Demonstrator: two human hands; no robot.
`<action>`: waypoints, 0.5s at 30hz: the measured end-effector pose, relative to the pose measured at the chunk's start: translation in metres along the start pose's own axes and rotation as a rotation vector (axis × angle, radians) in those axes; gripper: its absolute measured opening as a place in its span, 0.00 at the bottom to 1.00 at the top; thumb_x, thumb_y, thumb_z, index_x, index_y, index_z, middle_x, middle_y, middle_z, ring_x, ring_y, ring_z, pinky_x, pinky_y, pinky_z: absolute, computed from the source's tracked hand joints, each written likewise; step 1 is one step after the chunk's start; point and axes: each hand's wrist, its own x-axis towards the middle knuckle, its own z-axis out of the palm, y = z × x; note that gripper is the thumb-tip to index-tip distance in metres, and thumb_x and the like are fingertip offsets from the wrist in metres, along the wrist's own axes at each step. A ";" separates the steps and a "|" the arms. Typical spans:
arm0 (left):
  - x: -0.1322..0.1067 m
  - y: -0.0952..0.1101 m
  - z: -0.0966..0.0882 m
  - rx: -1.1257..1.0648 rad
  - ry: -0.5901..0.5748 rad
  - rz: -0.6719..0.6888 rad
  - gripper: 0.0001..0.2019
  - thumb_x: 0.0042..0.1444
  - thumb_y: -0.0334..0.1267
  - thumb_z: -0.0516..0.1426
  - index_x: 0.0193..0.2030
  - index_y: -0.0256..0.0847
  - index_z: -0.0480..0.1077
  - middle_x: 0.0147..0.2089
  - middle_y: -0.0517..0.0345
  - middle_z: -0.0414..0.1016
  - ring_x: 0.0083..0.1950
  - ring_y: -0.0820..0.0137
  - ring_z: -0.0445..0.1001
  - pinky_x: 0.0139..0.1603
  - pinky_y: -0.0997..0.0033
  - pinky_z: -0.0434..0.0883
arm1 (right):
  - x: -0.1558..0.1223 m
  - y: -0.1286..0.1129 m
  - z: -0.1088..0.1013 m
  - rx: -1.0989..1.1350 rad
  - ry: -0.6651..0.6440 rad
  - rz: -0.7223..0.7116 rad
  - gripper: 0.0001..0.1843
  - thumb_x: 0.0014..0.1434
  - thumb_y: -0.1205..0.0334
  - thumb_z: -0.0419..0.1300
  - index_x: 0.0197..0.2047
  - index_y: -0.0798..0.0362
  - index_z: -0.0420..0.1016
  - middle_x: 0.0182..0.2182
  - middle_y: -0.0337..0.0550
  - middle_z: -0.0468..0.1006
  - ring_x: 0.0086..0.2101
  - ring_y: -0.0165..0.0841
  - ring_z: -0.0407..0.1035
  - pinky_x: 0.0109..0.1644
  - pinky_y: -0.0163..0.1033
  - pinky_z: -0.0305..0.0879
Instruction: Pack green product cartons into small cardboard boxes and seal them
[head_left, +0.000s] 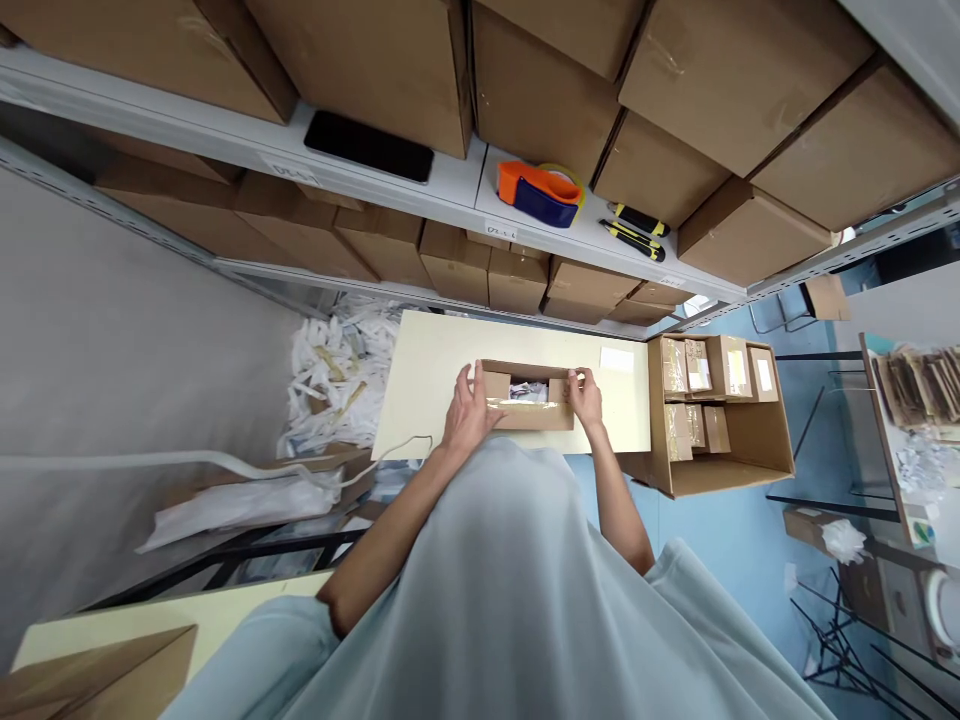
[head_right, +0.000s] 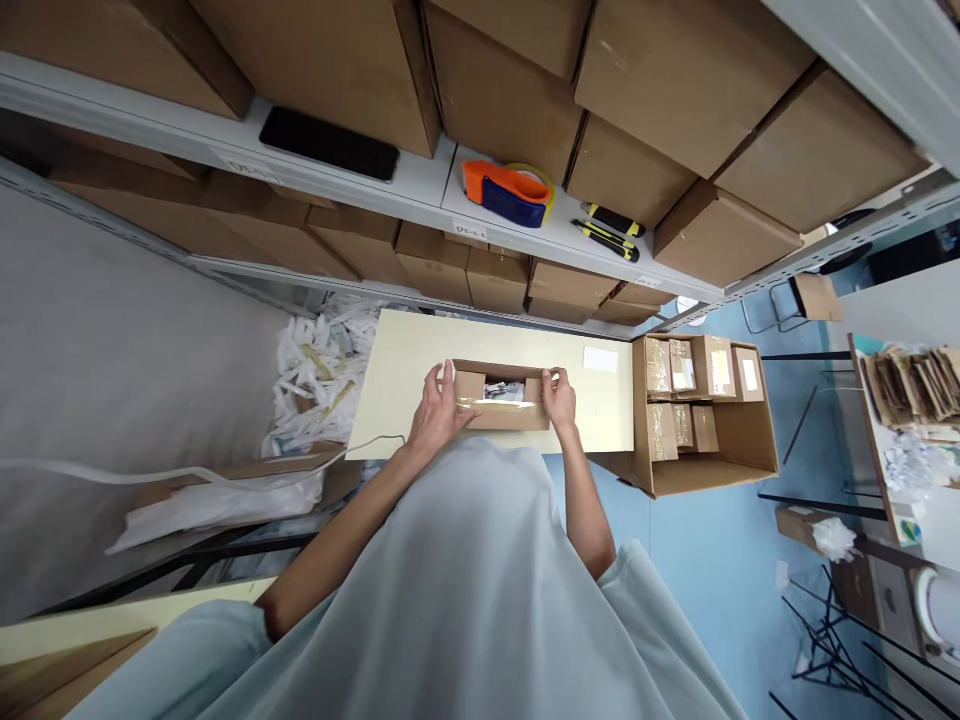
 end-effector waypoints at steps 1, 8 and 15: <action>0.001 0.000 -0.001 0.020 0.017 0.030 0.59 0.60 0.40 0.76 0.90 0.38 0.50 0.89 0.18 0.50 0.87 0.27 0.61 0.79 0.33 0.75 | -0.002 0.003 -0.001 -0.005 0.008 -0.033 0.25 0.81 0.38 0.53 0.62 0.49 0.78 0.42 0.46 0.87 0.45 0.44 0.84 0.55 0.44 0.76; -0.003 -0.012 0.000 -0.044 -0.048 0.103 0.24 0.69 0.41 0.68 0.70 0.43 0.77 0.85 0.32 0.63 0.87 0.37 0.64 0.83 0.36 0.70 | -0.022 0.036 -0.006 0.061 -0.040 -0.084 0.20 0.71 0.48 0.63 0.58 0.48 0.84 0.62 0.56 0.82 0.61 0.45 0.79 0.67 0.51 0.79; -0.007 -0.019 0.008 -0.240 -0.100 -0.123 0.16 0.74 0.46 0.60 0.62 0.48 0.82 0.76 0.44 0.75 0.72 0.50 0.81 0.74 0.53 0.79 | -0.032 0.046 -0.001 0.061 -0.223 0.040 0.19 0.69 0.51 0.63 0.61 0.42 0.73 0.58 0.46 0.84 0.48 0.39 0.82 0.56 0.46 0.80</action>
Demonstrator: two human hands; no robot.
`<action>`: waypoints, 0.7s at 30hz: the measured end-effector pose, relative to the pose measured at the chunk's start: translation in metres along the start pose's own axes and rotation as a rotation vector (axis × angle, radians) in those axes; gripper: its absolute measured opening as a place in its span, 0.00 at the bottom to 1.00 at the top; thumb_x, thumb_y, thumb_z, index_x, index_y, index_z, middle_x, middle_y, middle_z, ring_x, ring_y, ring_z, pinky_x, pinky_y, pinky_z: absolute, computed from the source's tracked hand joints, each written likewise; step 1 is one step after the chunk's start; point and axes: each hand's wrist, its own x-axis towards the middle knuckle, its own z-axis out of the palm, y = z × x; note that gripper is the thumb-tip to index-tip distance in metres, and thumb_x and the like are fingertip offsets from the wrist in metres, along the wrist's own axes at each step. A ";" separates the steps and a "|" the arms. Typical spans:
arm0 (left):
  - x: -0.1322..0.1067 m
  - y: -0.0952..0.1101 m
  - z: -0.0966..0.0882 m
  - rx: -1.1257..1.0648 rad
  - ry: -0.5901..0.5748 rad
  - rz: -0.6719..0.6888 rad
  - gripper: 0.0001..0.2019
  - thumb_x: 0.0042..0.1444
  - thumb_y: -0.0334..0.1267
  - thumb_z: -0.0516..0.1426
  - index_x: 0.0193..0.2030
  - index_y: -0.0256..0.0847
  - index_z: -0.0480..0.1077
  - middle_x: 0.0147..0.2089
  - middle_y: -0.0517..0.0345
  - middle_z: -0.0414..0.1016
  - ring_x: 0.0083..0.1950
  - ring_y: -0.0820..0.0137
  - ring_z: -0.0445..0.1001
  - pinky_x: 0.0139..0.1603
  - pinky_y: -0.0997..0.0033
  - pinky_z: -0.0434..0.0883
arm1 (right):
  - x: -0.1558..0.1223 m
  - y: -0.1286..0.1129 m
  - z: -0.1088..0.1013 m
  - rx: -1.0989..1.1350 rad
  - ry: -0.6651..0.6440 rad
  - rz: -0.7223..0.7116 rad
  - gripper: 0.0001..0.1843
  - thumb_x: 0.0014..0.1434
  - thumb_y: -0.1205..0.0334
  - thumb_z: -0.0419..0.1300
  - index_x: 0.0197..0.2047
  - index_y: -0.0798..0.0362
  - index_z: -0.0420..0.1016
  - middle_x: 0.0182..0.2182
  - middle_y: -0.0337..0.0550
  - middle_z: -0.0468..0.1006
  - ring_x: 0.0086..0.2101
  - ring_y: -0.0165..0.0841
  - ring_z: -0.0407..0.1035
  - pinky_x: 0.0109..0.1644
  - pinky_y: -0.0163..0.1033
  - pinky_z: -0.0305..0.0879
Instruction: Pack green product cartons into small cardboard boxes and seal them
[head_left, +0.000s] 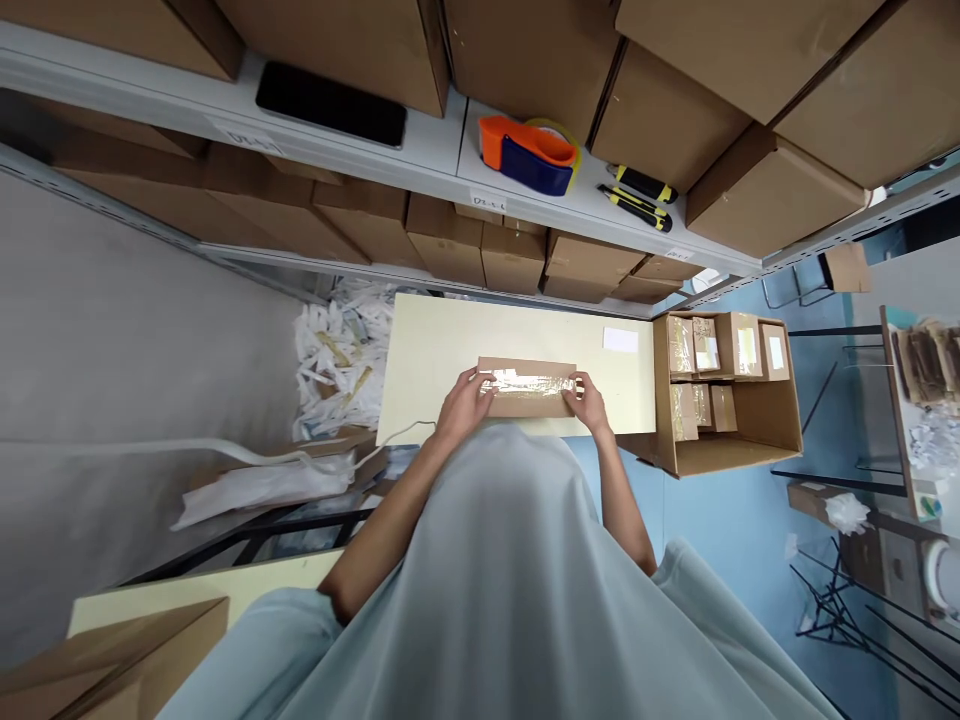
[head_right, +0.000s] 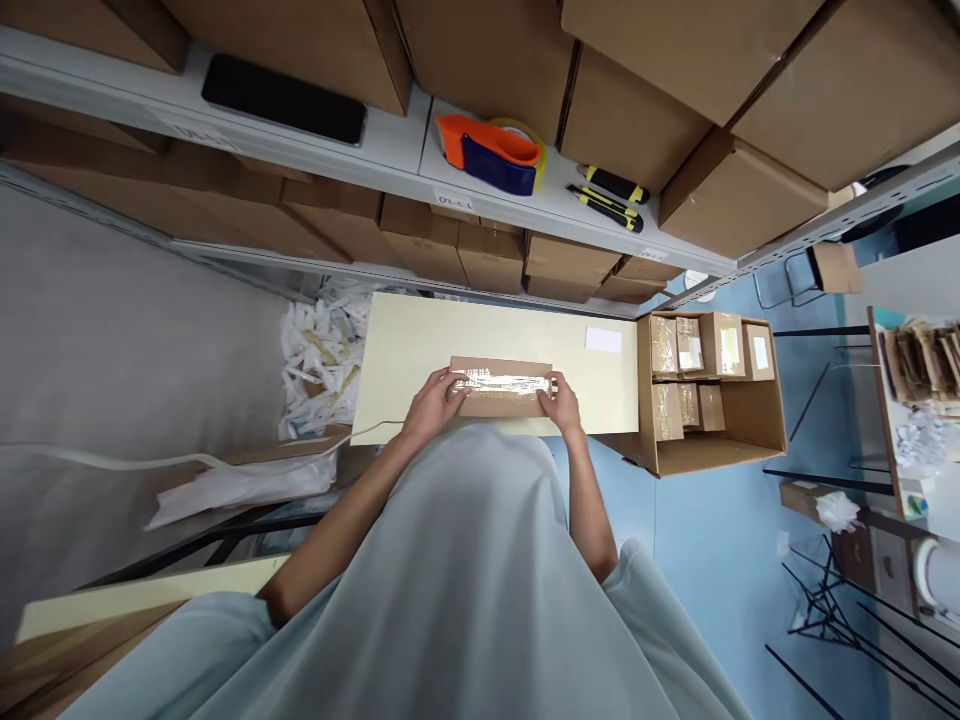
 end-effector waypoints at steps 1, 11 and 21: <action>0.002 0.001 0.000 -0.017 0.002 -0.024 0.15 0.73 0.45 0.61 0.60 0.48 0.83 0.73 0.45 0.78 0.71 0.51 0.81 0.74 0.54 0.78 | 0.001 -0.002 -0.001 -0.029 -0.012 0.018 0.19 0.68 0.50 0.64 0.60 0.41 0.73 0.57 0.44 0.85 0.46 0.39 0.81 0.55 0.45 0.79; 0.038 0.013 -0.003 0.080 -0.086 -0.315 0.10 0.64 0.40 0.68 0.52 0.47 0.85 0.60 0.49 0.84 0.54 0.55 0.85 0.60 0.59 0.80 | 0.020 -0.029 -0.008 -0.291 -0.075 0.077 0.15 0.67 0.61 0.63 0.55 0.41 0.70 0.38 0.35 0.78 0.41 0.41 0.76 0.50 0.42 0.72; 0.077 0.056 -0.021 0.168 0.033 -0.116 0.17 0.59 0.33 0.65 0.54 0.43 0.83 0.80 0.36 0.75 0.89 0.41 0.63 0.85 0.43 0.69 | 0.053 -0.086 -0.004 -0.526 0.066 -0.187 0.10 0.68 0.61 0.70 0.51 0.51 0.80 0.61 0.63 0.82 0.71 0.58 0.71 0.76 0.60 0.68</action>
